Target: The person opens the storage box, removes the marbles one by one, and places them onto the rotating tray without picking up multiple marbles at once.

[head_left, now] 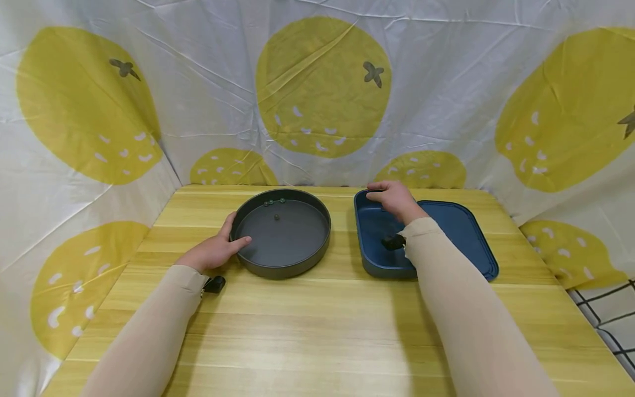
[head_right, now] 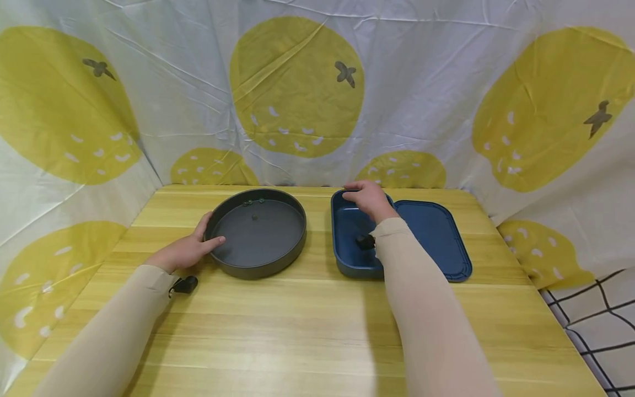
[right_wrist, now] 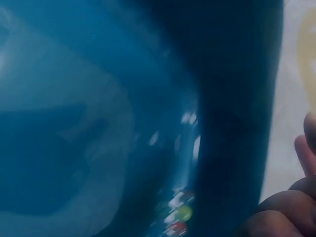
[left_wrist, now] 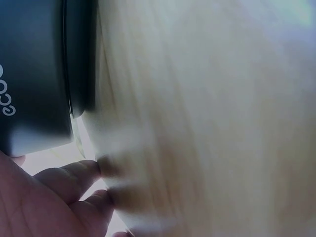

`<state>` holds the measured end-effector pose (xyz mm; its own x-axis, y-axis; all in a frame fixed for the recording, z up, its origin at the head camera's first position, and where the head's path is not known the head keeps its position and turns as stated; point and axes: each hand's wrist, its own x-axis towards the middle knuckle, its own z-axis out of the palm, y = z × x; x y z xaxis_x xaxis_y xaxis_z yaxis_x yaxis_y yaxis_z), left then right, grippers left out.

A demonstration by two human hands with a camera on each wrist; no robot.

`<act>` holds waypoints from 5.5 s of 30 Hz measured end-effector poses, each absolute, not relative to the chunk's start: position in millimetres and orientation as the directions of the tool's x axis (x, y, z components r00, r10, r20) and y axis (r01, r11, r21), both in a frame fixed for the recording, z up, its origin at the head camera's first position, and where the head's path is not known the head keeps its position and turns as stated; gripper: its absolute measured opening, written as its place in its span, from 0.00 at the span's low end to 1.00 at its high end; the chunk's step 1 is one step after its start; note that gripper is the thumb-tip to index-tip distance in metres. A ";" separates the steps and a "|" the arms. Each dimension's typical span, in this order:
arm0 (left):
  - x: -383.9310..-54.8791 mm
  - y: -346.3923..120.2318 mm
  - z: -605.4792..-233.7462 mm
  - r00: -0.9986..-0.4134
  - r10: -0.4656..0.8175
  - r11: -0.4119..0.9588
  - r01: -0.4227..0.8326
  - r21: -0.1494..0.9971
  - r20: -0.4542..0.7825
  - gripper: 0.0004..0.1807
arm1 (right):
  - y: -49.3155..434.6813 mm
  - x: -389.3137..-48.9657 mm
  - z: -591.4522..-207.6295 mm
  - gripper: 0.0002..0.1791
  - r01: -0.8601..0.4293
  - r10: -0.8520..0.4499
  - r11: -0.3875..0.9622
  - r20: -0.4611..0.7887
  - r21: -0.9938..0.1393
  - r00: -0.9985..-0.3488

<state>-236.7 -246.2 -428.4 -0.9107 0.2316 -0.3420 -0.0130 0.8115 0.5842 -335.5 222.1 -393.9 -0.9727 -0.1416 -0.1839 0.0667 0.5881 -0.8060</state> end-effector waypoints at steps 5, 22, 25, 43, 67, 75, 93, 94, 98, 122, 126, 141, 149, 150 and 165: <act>-235.4 -246.5 -427.3 -0.910 0.228 0.817 -0.014 0.576 -0.345 0.56 | 234.2 -332.4 -403.1 0.29 0.144 -0.099 0.594 -0.249 -0.791 -0.963; -236.1 -247.1 -425.7 -0.913 0.232 0.808 -0.010 0.589 -0.334 0.56 | 239.2 -336.3 -415.6 0.31 0.298 0.049 0.728 -0.387 -0.617 -0.921; -236.5 -246.4 -426.4 -0.912 0.231 0.811 -0.012 0.585 -0.339 0.56 | 240.3 -337.0 -417.1 0.30 0.295 0.054 0.756 -0.394 -0.584 -0.918; -237.0 -245.8 -426.7 -0.915 0.233 0.816 0.001 0.578 -0.328 0.56 | 226.3 -338.9 -423.3 0.22 0.122 -0.081 0.840 -0.343 -0.529 -0.936; -236.3 -243.3 -425.3 -0.913 0.232 0.802 -0.014 0.597 -0.334 0.55 | 212.7 -340.2 -404.2 0.22 0.141 -0.116 0.739 -0.329 -0.659 -0.937; -236.4 -244.2 -425.4 -0.916 0.230 0.810 -0.007 0.586 -0.330 0.55 | 199.9 -341.8 -379.9 0.24 0.138 -0.147 0.655 -0.304 -0.743 -0.941; -236.9 -244.6 -425.6 -0.913 0.233 0.813 -0.005 0.582 -0.334 0.55 | 114.1 -329.5 -349.7 0.22 0.103 -0.225 0.546 -0.264 -0.832 -0.938; -237.0 -244.6 -425.6 -0.913 0.234 0.812 -0.006 0.583 -0.334 0.55 | 109.5 -328.9 -349.2 0.22 0.103 -0.232 0.541 -0.265 -0.835 -0.936; -237.2 -244.6 -425.6 -0.914 0.235 0.810 -0.004 0.587 -0.331 0.55 | 92.5 -325.9 -347.9 0.22 0.094 -0.252 0.537 -0.265 -0.838 -0.931; -236.0 -245.3 -426.5 -0.914 0.224 0.812 -0.018 0.584 -0.339 0.55 | 63.0 -308.3 -343.2 0.22 -0.010 -0.370 0.538 -0.225 -0.843 -0.901; -235.4 -244.7 -426.2 -0.915 0.230 0.811 -0.009 0.586 -0.332 0.55 | 73.1 -306.8 -337.0 0.21 -0.022 -0.354 0.567 -0.219 -0.823 -0.909; -236.9 -244.3 -425.1 -0.912 0.236 0.835 0.015 0.550 -0.335 0.57 | 200.6 -273.9 -299.4 0.34 -0.180 -0.257 0.819 -0.068 -0.544 -0.964; -234.0 -245.8 -417.0 -0.910 0.236 0.856 0.030 0.516 -0.340 0.57 | 272.8 -244.4 -333.7 0.47 -0.207 -0.278 0.907 -0.151 -0.365 -0.949; -233.5 -246.0 -414.9 -0.912 0.234 0.859 0.032 0.511 -0.337 0.57 | 277.6 -240.5 -340.7 0.48 -0.206 -0.277 0.910 -0.158 -0.361 -0.948; -232.9 -202.6 -383.8 -0.984 0.165 0.835 0.104 0.540 -0.065 0.49 | 297.6 -213.9 -399.3 0.63 -0.132 -0.224 0.932 -0.248 -0.339 -0.943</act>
<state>-232.9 -202.6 -383.8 -0.9843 0.1645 -0.0646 0.1043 0.8354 0.5397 -213.9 297.6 -399.3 -0.9426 -0.2238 -0.2477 -0.1322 0.9316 -0.3385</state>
